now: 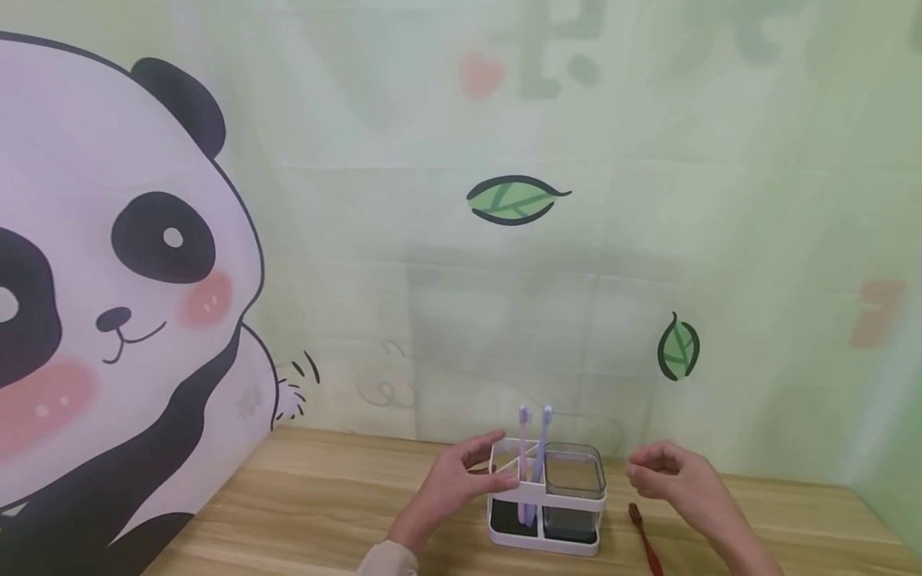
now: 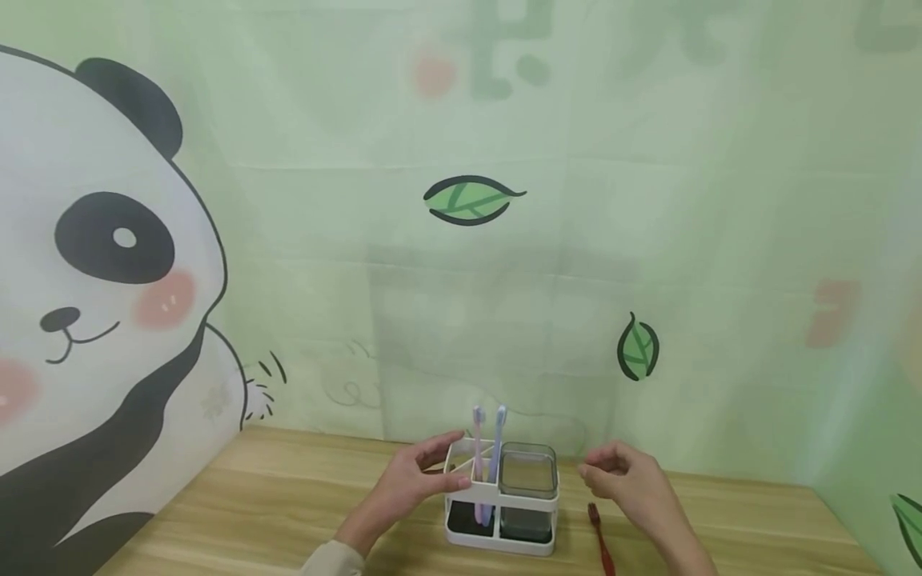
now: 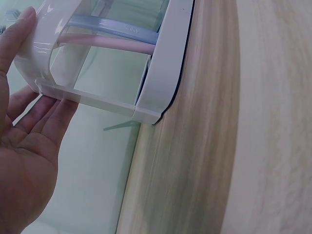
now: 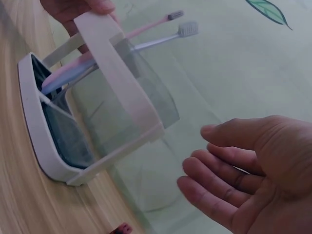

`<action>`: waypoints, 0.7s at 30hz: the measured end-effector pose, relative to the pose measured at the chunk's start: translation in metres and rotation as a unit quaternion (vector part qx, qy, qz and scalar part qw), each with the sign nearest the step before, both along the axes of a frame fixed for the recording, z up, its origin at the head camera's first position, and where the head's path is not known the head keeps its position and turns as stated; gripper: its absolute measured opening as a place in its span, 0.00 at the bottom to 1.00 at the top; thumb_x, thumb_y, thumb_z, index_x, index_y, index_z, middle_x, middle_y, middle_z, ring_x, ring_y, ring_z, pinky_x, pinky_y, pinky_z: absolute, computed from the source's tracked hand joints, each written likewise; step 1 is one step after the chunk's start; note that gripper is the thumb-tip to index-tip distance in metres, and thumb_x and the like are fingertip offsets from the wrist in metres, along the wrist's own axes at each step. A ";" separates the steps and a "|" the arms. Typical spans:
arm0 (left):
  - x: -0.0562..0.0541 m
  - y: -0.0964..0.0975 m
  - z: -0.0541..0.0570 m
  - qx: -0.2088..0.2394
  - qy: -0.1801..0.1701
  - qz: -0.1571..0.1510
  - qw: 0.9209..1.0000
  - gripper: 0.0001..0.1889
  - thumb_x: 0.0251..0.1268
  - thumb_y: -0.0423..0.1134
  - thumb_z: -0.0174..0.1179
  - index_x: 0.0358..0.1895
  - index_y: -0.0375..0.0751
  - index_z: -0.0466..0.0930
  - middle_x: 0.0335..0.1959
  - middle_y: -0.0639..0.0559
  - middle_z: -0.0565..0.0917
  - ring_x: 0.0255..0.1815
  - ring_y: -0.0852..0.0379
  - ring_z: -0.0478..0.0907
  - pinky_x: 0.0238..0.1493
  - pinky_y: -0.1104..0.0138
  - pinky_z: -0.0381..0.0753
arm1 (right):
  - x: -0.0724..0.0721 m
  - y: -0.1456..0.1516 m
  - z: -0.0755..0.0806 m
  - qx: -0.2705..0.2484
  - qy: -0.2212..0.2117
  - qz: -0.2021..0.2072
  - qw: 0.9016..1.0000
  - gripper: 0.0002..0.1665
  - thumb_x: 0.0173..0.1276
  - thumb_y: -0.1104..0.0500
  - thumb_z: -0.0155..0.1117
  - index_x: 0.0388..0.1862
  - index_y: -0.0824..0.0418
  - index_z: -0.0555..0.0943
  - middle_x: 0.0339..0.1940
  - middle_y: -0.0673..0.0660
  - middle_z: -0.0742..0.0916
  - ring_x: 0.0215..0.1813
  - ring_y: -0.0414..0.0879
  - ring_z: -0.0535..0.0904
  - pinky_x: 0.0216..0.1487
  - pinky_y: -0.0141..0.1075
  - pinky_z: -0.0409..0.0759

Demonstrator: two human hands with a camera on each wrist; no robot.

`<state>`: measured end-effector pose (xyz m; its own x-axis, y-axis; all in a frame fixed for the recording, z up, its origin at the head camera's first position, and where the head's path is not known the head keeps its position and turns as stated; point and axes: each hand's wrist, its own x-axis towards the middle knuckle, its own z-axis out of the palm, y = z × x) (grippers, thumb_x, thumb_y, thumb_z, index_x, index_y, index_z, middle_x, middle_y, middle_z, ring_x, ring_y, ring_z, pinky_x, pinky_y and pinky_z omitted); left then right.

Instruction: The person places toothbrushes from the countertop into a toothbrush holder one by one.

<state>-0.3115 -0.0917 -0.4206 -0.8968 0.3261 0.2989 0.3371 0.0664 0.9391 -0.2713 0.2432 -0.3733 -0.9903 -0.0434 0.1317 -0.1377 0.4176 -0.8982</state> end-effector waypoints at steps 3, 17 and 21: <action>0.000 0.000 0.000 0.004 -0.001 -0.002 1.000 0.37 0.63 0.42 0.79 0.75 0.39 0.76 0.70 0.37 0.79 0.69 0.38 0.79 0.64 0.52 0.81 | -0.001 0.002 -0.005 0.008 -0.002 0.019 1.000 0.14 0.75 0.63 0.71 0.51 0.73 0.82 0.43 0.59 0.90 0.44 0.51 0.88 0.48 0.42 0.90; -0.003 0.000 -0.002 -0.008 0.005 0.001 1.000 0.37 0.63 0.43 0.79 0.75 0.42 0.76 0.72 0.39 0.77 0.69 0.39 0.78 0.65 0.52 0.81 | -0.010 0.013 -0.018 0.050 -0.065 0.016 0.996 0.11 0.73 0.64 0.71 0.48 0.71 0.83 0.39 0.58 0.90 0.42 0.51 0.86 0.47 0.48 0.90; -0.005 0.000 -0.002 -0.007 0.002 -0.002 1.000 0.37 0.63 0.43 0.79 0.75 0.42 0.76 0.73 0.39 0.77 0.70 0.39 0.78 0.65 0.52 0.81 | -0.012 0.017 -0.021 0.057 -0.070 0.003 0.996 0.10 0.73 0.64 0.71 0.47 0.71 0.83 0.38 0.57 0.89 0.41 0.50 0.85 0.46 0.47 0.90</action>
